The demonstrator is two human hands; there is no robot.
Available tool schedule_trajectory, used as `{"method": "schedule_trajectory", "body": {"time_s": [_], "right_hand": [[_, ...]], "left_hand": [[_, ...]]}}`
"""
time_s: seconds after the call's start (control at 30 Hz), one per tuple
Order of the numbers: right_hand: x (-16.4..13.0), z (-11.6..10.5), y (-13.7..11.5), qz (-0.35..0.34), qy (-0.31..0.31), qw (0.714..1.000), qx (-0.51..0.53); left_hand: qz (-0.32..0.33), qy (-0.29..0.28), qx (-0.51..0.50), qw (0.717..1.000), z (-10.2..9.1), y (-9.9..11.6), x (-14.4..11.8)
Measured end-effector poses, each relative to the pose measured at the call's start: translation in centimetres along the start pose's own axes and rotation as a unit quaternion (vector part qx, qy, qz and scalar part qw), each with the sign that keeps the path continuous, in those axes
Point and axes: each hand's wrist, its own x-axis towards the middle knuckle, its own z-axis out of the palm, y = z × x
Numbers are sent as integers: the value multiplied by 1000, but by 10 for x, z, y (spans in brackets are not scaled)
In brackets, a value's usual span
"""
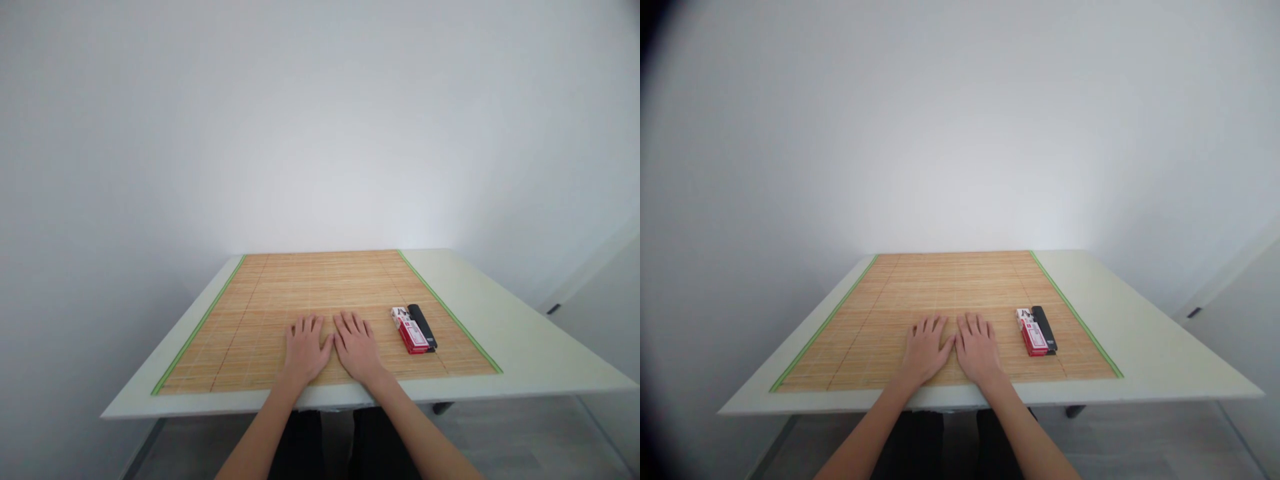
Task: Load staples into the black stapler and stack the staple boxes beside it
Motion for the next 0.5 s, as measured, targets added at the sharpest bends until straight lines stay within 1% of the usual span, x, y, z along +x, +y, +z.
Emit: {"method": "schedule_trajectory", "body": {"time_s": [0.17, 0.4, 0.5], "right_hand": [[-2, 12, 3, 16, -15, 1000, -8], [-2, 13, 4, 17, -9, 1000, -9], [-3, 14, 3, 23, -3, 1000, -9]], "left_hand": [[4, -1, -4, 1000, 0, -1, 0], [1, -5, 6, 1000, 13, -4, 1], [1, 1, 3, 1000, 16, -5, 1]]}}
